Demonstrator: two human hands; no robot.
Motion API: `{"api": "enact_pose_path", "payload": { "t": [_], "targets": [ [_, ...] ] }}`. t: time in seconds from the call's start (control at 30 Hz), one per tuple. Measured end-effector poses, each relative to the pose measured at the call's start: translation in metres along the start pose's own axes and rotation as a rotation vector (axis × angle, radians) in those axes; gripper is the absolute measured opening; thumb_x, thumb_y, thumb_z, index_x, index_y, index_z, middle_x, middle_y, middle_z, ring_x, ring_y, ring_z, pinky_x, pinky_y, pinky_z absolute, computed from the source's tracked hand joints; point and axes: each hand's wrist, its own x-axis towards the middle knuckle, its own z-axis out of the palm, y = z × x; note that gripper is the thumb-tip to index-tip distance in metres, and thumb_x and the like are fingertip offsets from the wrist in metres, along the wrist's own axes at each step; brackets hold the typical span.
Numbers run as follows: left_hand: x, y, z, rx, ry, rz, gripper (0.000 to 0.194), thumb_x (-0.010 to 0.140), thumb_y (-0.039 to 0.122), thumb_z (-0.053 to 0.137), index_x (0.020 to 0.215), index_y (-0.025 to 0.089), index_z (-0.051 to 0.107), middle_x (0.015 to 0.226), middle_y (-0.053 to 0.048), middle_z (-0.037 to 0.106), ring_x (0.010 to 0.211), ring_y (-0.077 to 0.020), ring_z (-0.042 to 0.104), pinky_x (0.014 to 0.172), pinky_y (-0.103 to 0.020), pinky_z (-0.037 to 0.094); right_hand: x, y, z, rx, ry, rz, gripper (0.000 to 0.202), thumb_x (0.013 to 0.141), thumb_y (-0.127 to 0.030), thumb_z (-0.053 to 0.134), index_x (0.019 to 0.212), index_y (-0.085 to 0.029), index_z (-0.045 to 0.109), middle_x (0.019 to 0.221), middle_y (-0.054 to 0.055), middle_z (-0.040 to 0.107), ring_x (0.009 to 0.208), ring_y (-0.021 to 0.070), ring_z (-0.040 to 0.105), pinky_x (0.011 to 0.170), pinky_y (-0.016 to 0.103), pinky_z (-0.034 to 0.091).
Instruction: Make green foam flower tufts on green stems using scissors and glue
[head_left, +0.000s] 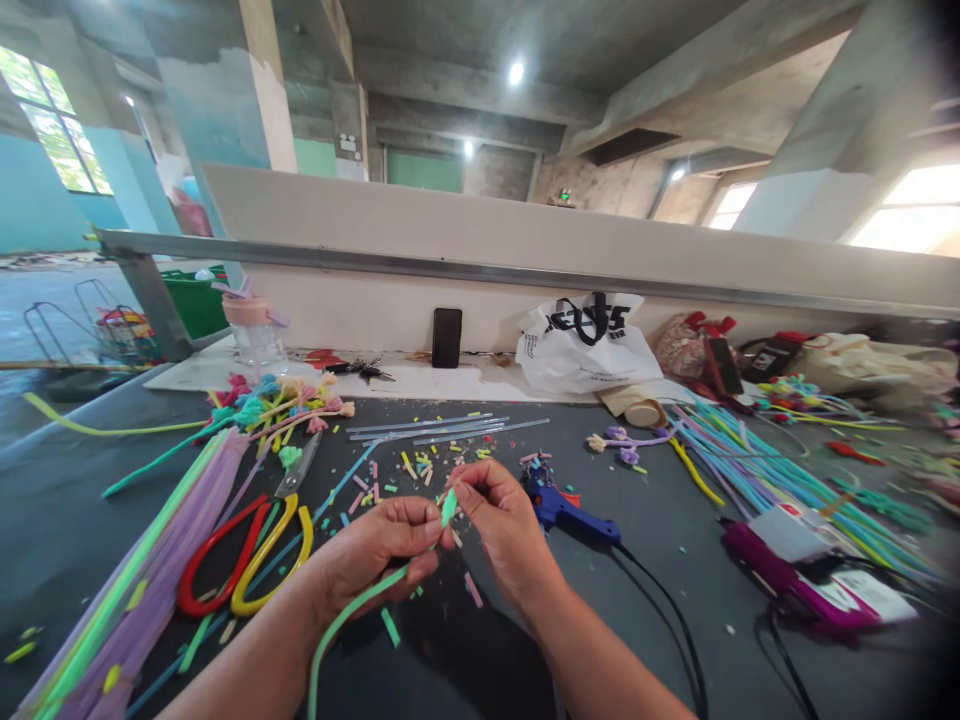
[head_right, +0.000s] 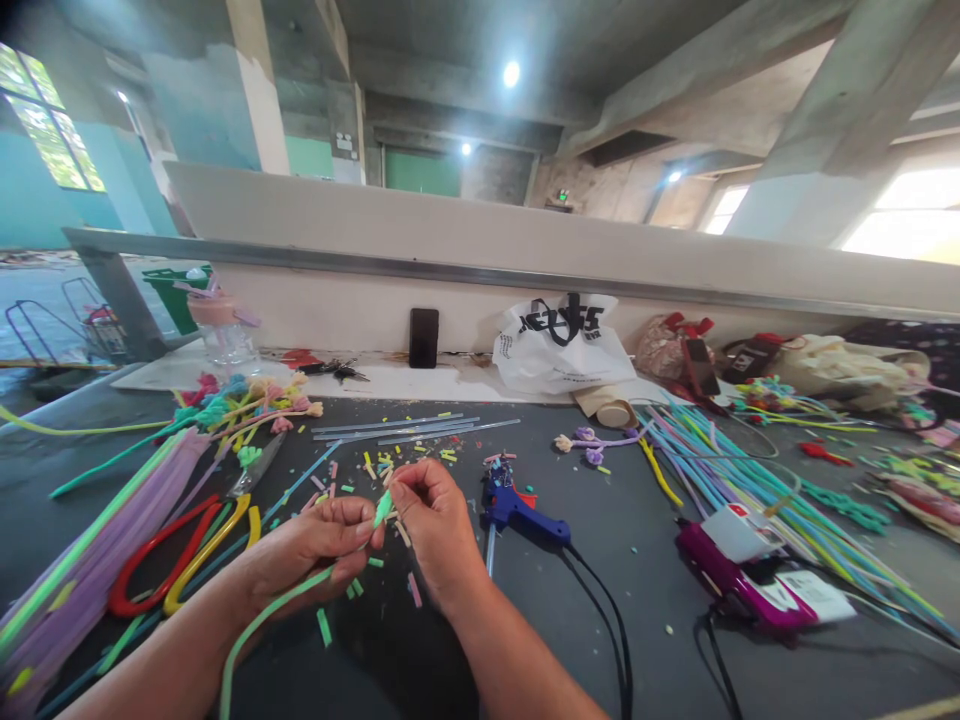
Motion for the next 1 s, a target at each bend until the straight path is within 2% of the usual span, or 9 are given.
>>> {"api": "enact_pose_path", "payload": {
  "t": [0.2, 0.33, 0.53, 0.77, 1.0],
  "targets": [
    [0.0004, 0.0, -0.0001, 0.011, -0.002, 0.001, 0.018, 0.079, 0.032, 0.058, 0.075, 0.014, 0.059, 0.041, 0.005, 0.047, 0.028, -0.0027, 0.027, 0.03, -0.016, 0.015, -0.0013, 0.0013, 0.0008, 0.057, 0.014, 0.027, 0.015, 0.07, -0.03, 0.068, 0.07, -0.02, 0.058, 0.07, -0.003, 0.055, 0.063, 0.0109, 0.047, 0.059, 0.023, 0.037],
    [-0.0003, 0.0004, 0.0004, 0.008, 0.006, 0.0, 0.019, 0.078, 0.032, 0.059, 0.074, 0.014, 0.059, 0.041, 0.005, 0.047, 0.029, -0.0027, 0.027, 0.03, -0.015, 0.015, 0.0002, 0.0038, -0.0006, 0.025, 0.038, -0.006, 0.013, 0.07, -0.027, 0.068, 0.067, -0.019, 0.059, 0.073, -0.002, 0.057, 0.066, 0.0116, 0.049, 0.062, 0.024, 0.038],
    [-0.0006, 0.0008, 0.0007, -0.009, 0.005, 0.015, 0.019, 0.078, 0.032, 0.06, 0.075, 0.014, 0.059, 0.041, 0.005, 0.046, 0.029, -0.003, 0.028, 0.031, -0.015, 0.017, -0.0001, 0.0079, -0.0031, 0.039, 0.01, -0.009, 0.01, 0.076, -0.029, 0.064, 0.072, -0.02, 0.062, 0.073, -0.001, 0.058, 0.068, 0.0126, 0.049, 0.063, 0.025, 0.039],
    [0.0004, 0.0003, 0.0003, -0.01, 0.003, 0.008, 0.02, 0.077, 0.033, 0.061, 0.074, 0.013, 0.06, 0.042, 0.004, 0.047, 0.03, -0.0034, 0.03, 0.032, -0.016, 0.017, -0.002, 0.0077, -0.0051, -0.036, -0.014, -0.039, 0.018, 0.081, -0.036, 0.058, 0.079, -0.019, 0.066, 0.076, 0.002, 0.06, 0.068, 0.0145, 0.051, 0.062, 0.026, 0.041],
    [-0.0003, 0.0006, 0.0002, -0.022, 0.001, -0.002, 0.02, 0.077, 0.033, 0.061, 0.075, 0.014, 0.058, 0.042, 0.005, 0.046, 0.029, -0.0033, 0.029, 0.031, -0.015, 0.017, -0.0037, 0.0051, -0.0041, -0.045, -0.018, -0.054, 0.018, 0.083, -0.034, 0.056, 0.083, -0.021, 0.068, 0.081, 0.002, 0.064, 0.076, 0.0157, 0.054, 0.071, 0.028, 0.041]
  ]
}}
